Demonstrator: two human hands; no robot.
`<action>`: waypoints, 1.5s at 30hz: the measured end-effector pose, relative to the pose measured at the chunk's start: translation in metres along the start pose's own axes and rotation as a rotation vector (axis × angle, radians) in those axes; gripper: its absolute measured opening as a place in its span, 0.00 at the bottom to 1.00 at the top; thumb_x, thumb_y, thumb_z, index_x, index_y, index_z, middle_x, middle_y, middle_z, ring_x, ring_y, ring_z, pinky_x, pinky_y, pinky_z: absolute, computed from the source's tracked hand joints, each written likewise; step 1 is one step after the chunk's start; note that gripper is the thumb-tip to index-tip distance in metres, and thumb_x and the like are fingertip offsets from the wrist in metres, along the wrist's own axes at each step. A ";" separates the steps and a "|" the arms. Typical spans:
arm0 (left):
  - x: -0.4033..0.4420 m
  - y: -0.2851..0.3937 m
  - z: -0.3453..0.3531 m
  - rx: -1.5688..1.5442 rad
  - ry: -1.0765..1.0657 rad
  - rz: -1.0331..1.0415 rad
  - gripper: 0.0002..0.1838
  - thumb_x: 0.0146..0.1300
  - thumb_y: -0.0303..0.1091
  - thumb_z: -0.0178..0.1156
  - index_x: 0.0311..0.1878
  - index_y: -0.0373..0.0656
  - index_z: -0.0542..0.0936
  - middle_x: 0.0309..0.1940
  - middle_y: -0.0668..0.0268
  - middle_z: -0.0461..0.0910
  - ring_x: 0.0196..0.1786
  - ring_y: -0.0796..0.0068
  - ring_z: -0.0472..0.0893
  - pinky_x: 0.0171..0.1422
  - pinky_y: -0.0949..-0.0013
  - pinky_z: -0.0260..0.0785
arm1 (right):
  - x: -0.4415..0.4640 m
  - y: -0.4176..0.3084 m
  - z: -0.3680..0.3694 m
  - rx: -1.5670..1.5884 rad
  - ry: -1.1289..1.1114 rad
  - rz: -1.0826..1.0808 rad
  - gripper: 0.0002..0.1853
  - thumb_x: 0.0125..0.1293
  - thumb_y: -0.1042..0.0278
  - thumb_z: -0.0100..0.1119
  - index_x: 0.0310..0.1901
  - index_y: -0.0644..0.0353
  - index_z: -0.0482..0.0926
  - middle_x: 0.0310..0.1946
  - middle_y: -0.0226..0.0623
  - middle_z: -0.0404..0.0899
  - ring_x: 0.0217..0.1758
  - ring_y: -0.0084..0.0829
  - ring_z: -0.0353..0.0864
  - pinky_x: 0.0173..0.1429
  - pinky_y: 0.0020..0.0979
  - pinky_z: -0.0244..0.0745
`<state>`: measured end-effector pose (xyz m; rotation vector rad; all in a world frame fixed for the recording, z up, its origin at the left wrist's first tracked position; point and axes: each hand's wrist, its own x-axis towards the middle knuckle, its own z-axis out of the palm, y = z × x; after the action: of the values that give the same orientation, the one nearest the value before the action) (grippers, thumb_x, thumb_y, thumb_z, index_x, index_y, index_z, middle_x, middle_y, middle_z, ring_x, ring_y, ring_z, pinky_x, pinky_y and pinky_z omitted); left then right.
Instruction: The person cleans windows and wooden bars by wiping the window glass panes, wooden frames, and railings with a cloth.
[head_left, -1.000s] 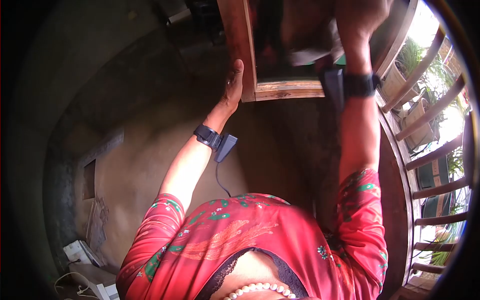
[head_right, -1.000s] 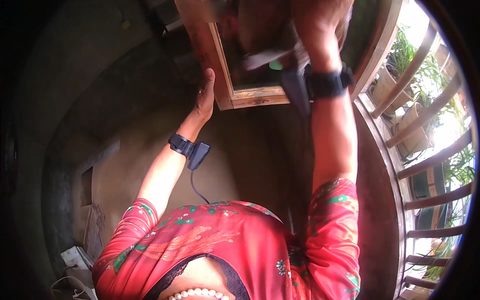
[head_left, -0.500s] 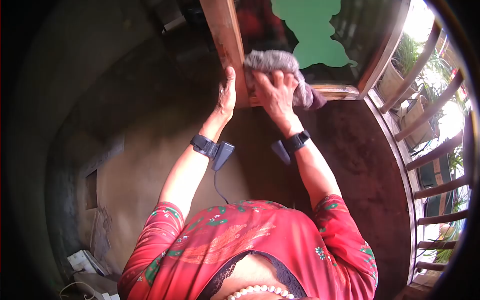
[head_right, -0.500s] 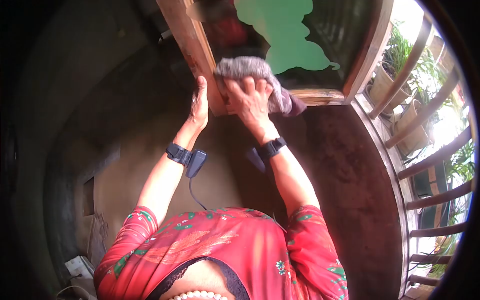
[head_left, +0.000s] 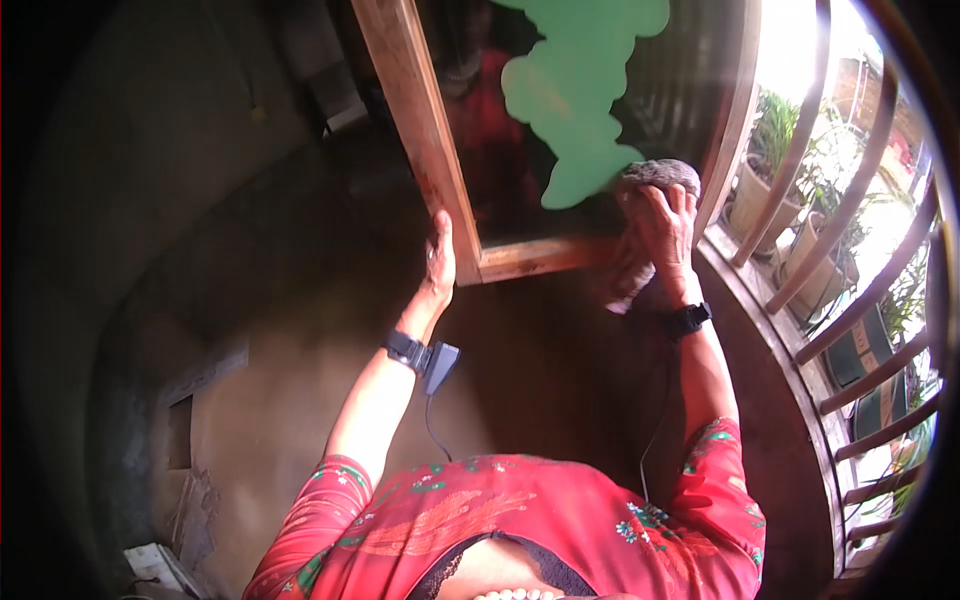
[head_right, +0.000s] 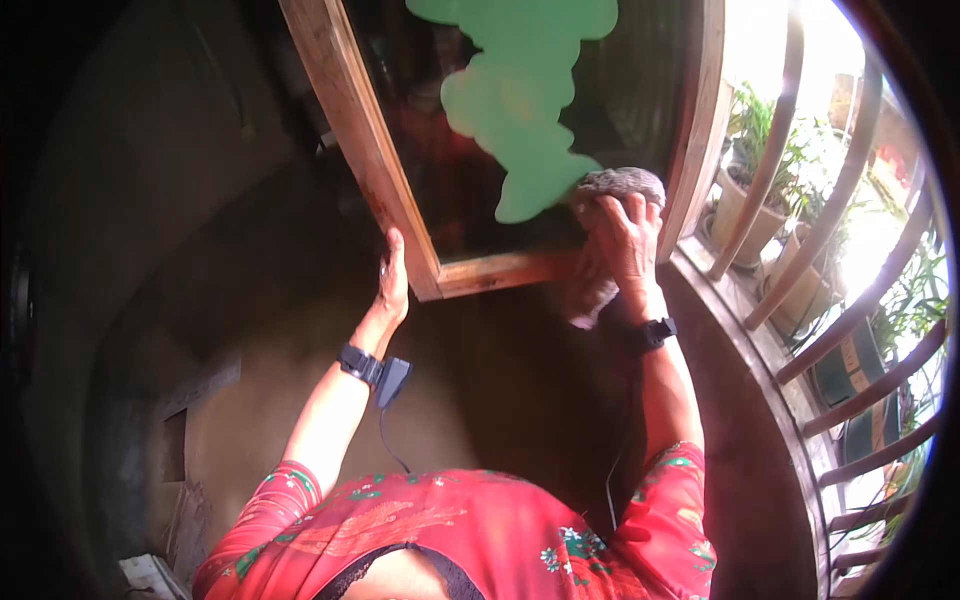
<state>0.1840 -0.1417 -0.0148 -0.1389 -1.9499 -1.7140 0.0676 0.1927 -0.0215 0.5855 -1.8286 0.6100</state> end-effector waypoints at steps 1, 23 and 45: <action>0.001 0.000 0.001 0.012 0.004 0.008 0.47 0.69 0.68 0.43 0.74 0.34 0.54 0.75 0.55 0.54 0.77 0.62 0.53 0.79 0.63 0.44 | 0.010 -0.004 -0.004 -0.030 0.083 0.014 0.25 0.49 0.72 0.65 0.52 0.48 0.80 0.48 0.40 0.73 0.53 0.49 0.71 0.56 0.47 0.70; 0.008 -0.039 -0.005 0.293 0.227 0.262 0.45 0.70 0.67 0.41 0.73 0.33 0.57 0.74 0.52 0.57 0.76 0.58 0.55 0.79 0.62 0.45 | 0.243 -0.010 -0.027 -0.052 0.566 0.040 0.31 0.51 0.67 0.64 0.62 0.49 0.75 0.58 0.45 0.74 0.62 0.47 0.72 0.63 0.48 0.66; 0.002 -0.007 0.007 0.265 0.322 0.275 0.42 0.68 0.67 0.47 0.67 0.36 0.69 0.63 0.53 0.73 0.65 0.54 0.71 0.71 0.59 0.59 | 0.468 -0.215 -0.061 0.108 0.555 -0.450 0.24 0.58 0.59 0.60 0.59 0.47 0.76 0.62 0.48 0.68 0.68 0.54 0.62 0.66 0.58 0.59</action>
<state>0.1777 -0.1366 -0.0203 -0.0290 -1.8002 -1.2090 0.1053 0.0237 0.4669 0.7807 -1.1036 0.5009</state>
